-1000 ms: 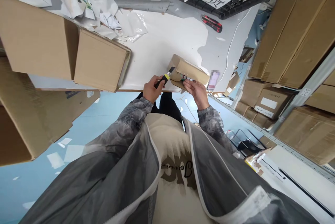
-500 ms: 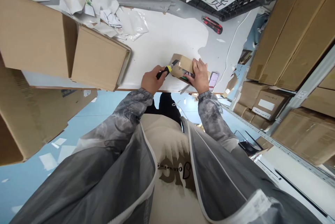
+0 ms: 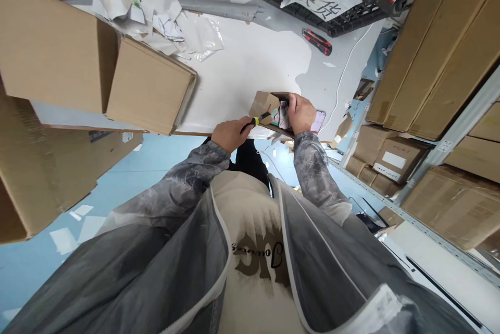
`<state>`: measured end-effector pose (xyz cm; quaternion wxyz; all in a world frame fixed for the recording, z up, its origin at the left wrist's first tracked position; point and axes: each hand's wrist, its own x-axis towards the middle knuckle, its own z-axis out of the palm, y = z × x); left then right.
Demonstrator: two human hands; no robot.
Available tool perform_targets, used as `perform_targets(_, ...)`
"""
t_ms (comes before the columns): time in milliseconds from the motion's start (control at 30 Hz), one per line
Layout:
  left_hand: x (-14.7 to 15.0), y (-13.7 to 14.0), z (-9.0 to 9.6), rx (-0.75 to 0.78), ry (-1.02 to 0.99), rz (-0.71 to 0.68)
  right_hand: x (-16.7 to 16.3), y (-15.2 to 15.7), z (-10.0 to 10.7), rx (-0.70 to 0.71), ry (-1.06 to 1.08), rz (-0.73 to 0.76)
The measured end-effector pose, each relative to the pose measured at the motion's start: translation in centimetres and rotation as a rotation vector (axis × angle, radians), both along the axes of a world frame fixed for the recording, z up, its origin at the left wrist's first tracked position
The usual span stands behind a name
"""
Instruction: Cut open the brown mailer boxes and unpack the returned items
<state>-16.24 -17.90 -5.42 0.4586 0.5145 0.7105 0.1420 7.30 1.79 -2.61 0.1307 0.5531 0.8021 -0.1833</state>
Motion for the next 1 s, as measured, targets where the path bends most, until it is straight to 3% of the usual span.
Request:
perform_targets(233, -0.4, -0.8, -0.1, -0.038, 0.044, -0.039, 1.4, 1.2, 2.4, -0.018, -0.004, -0.029)
perform_targets(433, -0.5, -1.7, -1.2, 0.009, 0.032, -0.023, 1.5, 2.6, 0.7, -0.047, -0.017, -0.158)
perform_targets(567, -0.6, -2.4, -1.9, 0.051, -0.042, 0.158, 1.5, 4.0, 0.4, -0.07, 0.09, -0.102)
perform_targets(700, -0.2, -4.0, -1.7, 0.098, -0.322, 0.573, 4.2, 3.1, 2.0, -0.054, 0.238, 0.01)
perform_targets(800, 0.3, -5.2, -1.0, 0.073, -0.385, 0.825, 6.9, 0.3, 3.3, -0.18, 0.296, 0.121)
perform_targets(900, 1.0, -5.5, -0.6, 0.035, -0.351, 0.844, 8.1, -3.4, 3.6, -0.282, 0.32, 0.221)
perform_targets(1000, 2.4, -4.2, -1.0, 0.052, -0.345, 0.792, 7.9, -6.3, 3.2, -0.27, 0.331, 0.26)
